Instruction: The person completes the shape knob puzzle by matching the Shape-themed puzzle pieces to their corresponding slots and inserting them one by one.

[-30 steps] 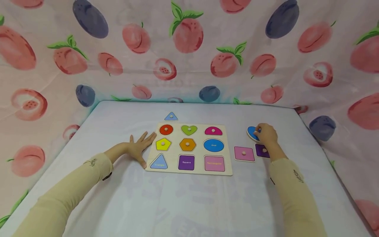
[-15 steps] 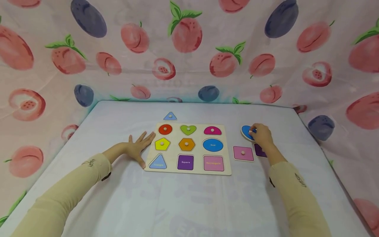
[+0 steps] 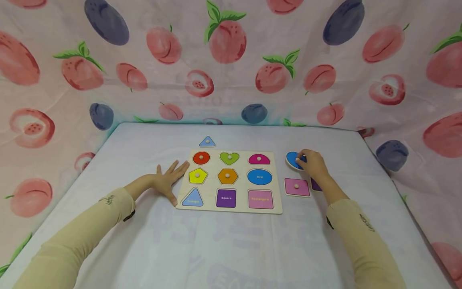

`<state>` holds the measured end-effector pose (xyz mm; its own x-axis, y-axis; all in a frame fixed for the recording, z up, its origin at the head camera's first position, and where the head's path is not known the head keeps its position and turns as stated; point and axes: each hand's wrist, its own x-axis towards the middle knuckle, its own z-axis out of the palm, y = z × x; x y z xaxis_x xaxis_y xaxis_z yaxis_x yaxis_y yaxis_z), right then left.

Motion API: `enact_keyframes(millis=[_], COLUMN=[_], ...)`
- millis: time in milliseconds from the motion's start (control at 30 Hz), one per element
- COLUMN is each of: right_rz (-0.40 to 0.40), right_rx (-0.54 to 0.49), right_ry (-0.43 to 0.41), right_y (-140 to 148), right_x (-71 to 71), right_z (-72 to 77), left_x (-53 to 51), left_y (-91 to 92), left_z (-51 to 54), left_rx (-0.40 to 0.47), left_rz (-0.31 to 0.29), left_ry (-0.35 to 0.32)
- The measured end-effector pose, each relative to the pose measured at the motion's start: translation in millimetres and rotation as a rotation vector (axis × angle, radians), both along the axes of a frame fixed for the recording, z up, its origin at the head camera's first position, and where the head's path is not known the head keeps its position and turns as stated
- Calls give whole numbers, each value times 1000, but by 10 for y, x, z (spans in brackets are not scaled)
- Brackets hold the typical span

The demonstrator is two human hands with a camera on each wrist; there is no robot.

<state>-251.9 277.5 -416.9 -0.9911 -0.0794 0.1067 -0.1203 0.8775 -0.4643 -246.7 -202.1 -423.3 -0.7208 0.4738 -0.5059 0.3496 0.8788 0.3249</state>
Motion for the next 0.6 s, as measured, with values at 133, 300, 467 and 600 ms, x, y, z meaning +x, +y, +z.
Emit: enact_keyframes(millis=[133,300,467,600], right_rz=[49,73,100,135], right_rx=[11,26,28,20], right_ry=[6,-27,-38,-40], right_y=[-56,-160,-229,-283], right_x=[-1,16,-10,-23], right_z=[13,39,44,50], left_x=[-4,-4,-2,2], left_y=[1,1,3,5], left_z=[-5,-8,0,-1], left_rx=[-8,-12,-11,-10], left_rz=[4,1,4,9], left_ry=[11,17,16,17])
